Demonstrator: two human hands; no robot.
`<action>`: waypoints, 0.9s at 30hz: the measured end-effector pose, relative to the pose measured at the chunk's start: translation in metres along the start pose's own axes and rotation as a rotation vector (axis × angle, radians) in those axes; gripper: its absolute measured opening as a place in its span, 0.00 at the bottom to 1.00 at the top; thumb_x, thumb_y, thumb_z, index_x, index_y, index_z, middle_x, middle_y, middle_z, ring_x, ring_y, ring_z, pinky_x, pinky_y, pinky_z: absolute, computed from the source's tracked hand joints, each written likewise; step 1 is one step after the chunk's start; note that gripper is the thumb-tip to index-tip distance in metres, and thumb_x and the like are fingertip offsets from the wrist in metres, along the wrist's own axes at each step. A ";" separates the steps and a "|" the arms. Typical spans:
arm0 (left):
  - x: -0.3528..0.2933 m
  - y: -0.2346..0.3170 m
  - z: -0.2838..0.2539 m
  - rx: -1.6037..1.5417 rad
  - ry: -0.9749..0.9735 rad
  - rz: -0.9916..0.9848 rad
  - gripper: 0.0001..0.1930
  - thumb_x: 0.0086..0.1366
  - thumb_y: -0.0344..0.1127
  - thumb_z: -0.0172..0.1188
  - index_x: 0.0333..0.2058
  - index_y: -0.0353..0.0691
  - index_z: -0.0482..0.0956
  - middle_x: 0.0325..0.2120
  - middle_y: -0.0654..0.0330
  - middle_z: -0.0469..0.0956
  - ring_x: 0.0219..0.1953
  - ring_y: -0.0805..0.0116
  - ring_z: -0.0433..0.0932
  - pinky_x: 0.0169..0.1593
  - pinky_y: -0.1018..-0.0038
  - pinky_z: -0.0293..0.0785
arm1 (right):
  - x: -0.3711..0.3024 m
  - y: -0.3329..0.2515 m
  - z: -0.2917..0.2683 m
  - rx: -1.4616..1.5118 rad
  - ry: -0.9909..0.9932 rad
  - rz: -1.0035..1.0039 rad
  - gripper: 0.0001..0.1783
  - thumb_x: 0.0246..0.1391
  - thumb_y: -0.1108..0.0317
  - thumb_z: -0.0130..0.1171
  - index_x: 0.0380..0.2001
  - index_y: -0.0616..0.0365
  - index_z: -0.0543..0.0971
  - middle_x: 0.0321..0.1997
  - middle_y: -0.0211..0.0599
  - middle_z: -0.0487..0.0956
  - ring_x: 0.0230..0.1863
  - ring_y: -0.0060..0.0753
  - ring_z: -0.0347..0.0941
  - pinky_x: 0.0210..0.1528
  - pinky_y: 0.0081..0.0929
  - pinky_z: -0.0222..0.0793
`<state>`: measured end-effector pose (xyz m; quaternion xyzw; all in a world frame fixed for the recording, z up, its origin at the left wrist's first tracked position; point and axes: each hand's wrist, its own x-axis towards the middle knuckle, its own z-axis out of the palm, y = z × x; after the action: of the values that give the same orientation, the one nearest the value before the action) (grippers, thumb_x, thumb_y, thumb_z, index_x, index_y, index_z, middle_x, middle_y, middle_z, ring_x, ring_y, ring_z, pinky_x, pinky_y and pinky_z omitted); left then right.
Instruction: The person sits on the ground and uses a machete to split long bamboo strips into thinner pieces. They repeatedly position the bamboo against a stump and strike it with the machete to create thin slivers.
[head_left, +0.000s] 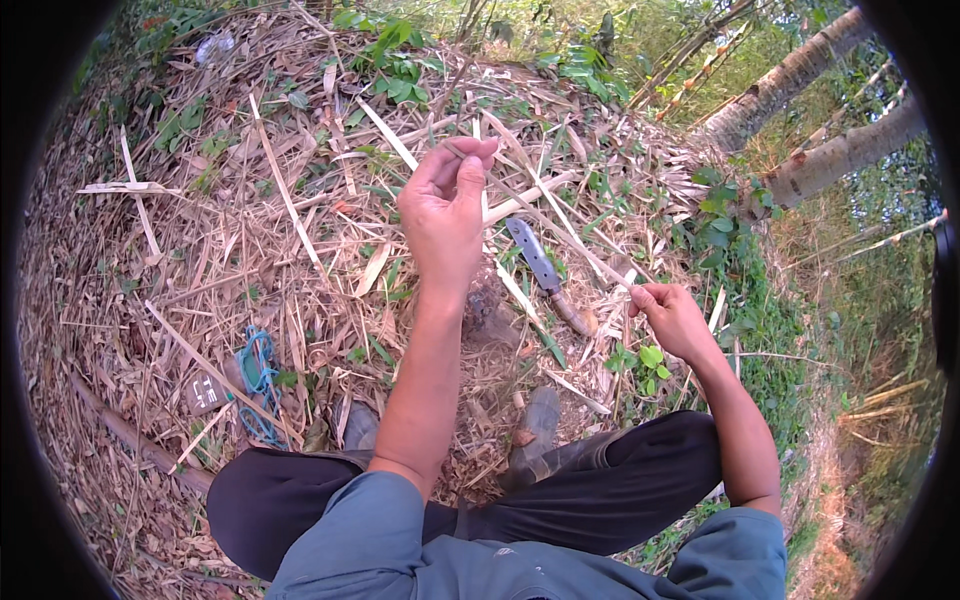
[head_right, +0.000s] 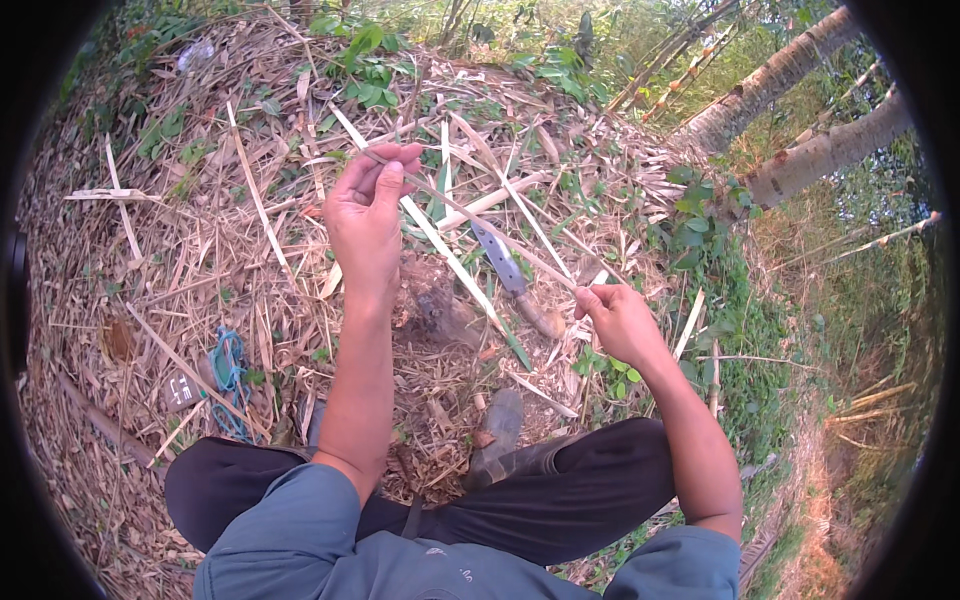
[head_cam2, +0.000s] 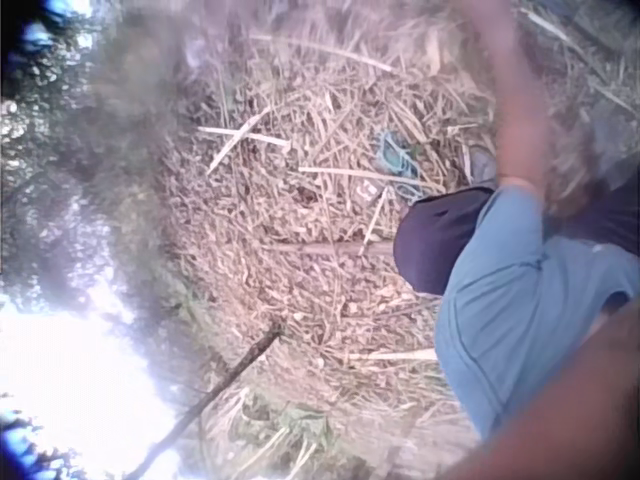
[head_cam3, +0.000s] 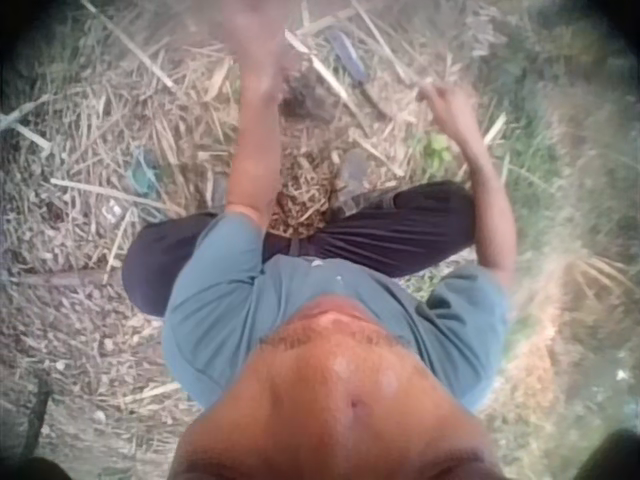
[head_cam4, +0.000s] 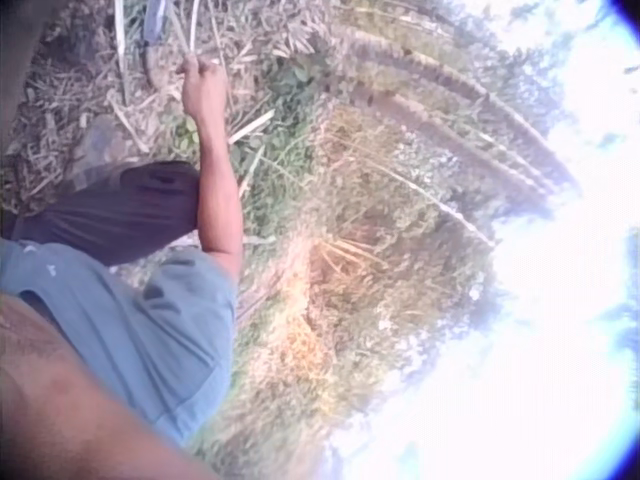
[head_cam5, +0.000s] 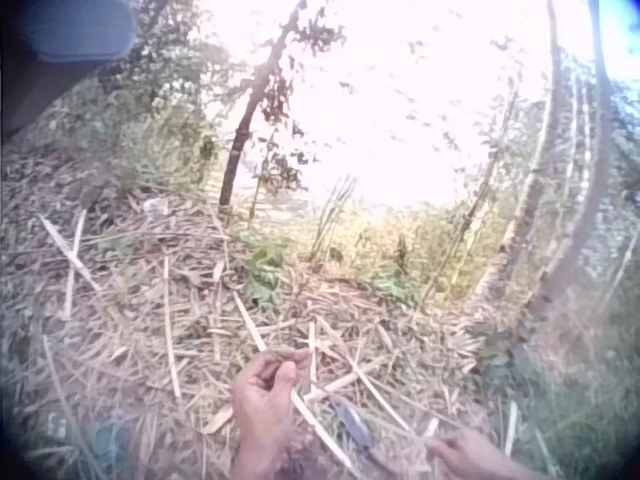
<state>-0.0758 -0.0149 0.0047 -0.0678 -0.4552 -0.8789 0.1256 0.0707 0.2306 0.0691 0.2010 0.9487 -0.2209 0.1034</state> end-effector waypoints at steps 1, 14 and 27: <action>0.000 -0.002 0.000 -0.008 -0.009 0.007 0.07 0.71 0.27 0.57 0.44 0.31 0.79 0.41 0.54 0.85 0.44 0.71 0.83 0.52 0.76 0.78 | 0.000 0.001 0.000 -0.011 -0.001 -0.009 0.24 0.68 0.52 0.52 0.27 0.59 0.82 0.14 0.24 0.61 0.19 0.20 0.57 0.25 0.29 0.54; 0.022 0.035 -0.057 -0.284 -0.224 -0.069 0.09 0.67 0.25 0.61 0.45 0.33 0.79 0.38 0.55 0.82 0.43 0.59 0.85 0.45 0.72 0.86 | 0.030 0.016 0.005 0.315 -0.090 -0.295 0.14 0.70 0.60 0.53 0.38 0.60 0.80 0.25 0.23 0.72 0.30 0.16 0.65 0.34 0.20 0.64; -0.014 0.023 0.001 0.132 -0.179 0.005 0.08 0.66 0.23 0.63 0.43 0.25 0.81 0.37 0.48 0.84 0.39 0.60 0.86 0.45 0.73 0.85 | 0.045 0.055 -0.021 0.067 0.260 -0.037 0.16 0.63 0.57 0.61 0.42 0.59 0.85 0.27 0.39 0.83 0.28 0.32 0.78 0.35 0.34 0.71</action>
<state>-0.0557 -0.0245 0.0194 -0.1386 -0.5214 -0.8371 0.0907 0.0518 0.3006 0.0543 0.2138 0.9498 -0.2264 -0.0314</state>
